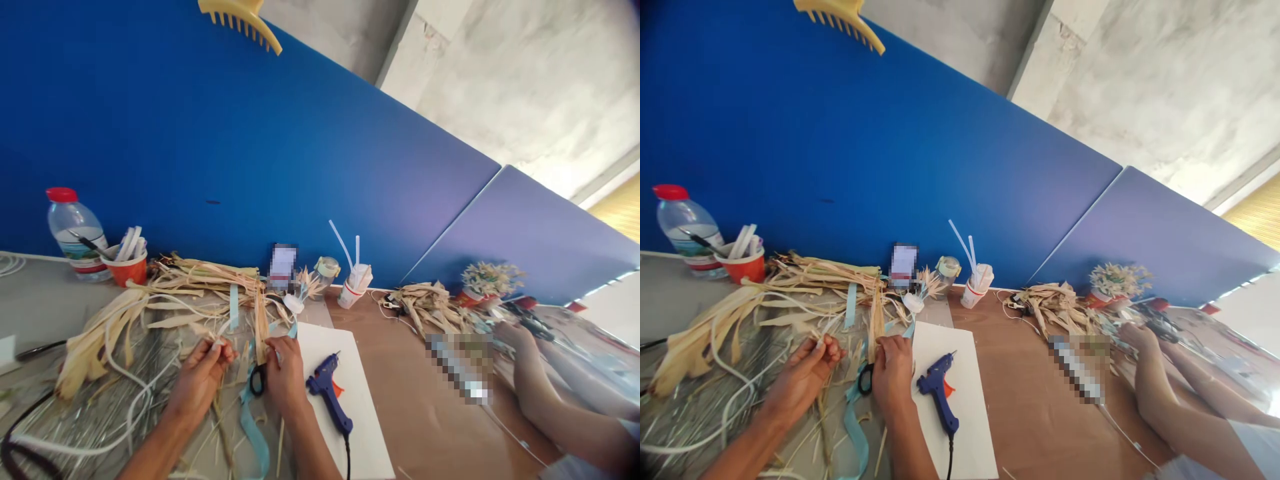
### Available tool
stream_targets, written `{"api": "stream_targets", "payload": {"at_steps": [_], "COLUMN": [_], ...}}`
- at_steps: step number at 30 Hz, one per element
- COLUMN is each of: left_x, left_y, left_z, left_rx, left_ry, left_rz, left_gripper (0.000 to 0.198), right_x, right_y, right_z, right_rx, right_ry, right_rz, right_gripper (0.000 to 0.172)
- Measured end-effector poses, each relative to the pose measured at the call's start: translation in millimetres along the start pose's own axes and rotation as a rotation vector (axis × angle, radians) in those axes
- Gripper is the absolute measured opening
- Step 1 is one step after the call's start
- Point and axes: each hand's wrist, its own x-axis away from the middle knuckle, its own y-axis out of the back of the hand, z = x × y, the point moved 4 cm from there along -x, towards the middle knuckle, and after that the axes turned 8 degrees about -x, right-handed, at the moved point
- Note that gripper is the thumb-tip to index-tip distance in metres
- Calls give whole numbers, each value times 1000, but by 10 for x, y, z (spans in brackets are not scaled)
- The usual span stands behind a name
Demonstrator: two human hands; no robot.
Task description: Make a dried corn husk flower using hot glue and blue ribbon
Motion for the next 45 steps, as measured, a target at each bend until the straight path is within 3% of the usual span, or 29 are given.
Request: {"api": "stream_targets", "payload": {"at_steps": [5,9,16,19,23,27,30,35,45], "left_x": [-14,-33,-45,-32,-8,16,48,116,199], "left_y": [21,54,85,55,3,-44,-91,-154,-231], "left_z": [-8,51,118,100,91,128,156,165,211], "left_rx": [-13,-59,-103,-115,-164,-158,-140,-190,-320], "left_ry": [-45,-61,-39,-39,-18,50,96,120,160], "left_rz": [-36,-20,5,-3,14,52,114,200,269], "left_gripper": [28,27,26,27,31,32,30,28,38], "right_x": [60,87,126,99,23,-4,36,83,41], "right_y": [-193,-316,-410,-411,-355,-342,-319,-295,-237], "right_z": [146,185,177,114,13,-38,-60,-108,-4], "right_rx": [54,233,308,170,-237,-758,-987,-1124,-1131], "right_ry": [112,93,72,22,-152,-361,-467,-591,-529], "right_rz": [161,223,190,75,-122,-90,-86,-90,-91], "right_gripper": [25,17,49,50,36,9,15,20,18]}}
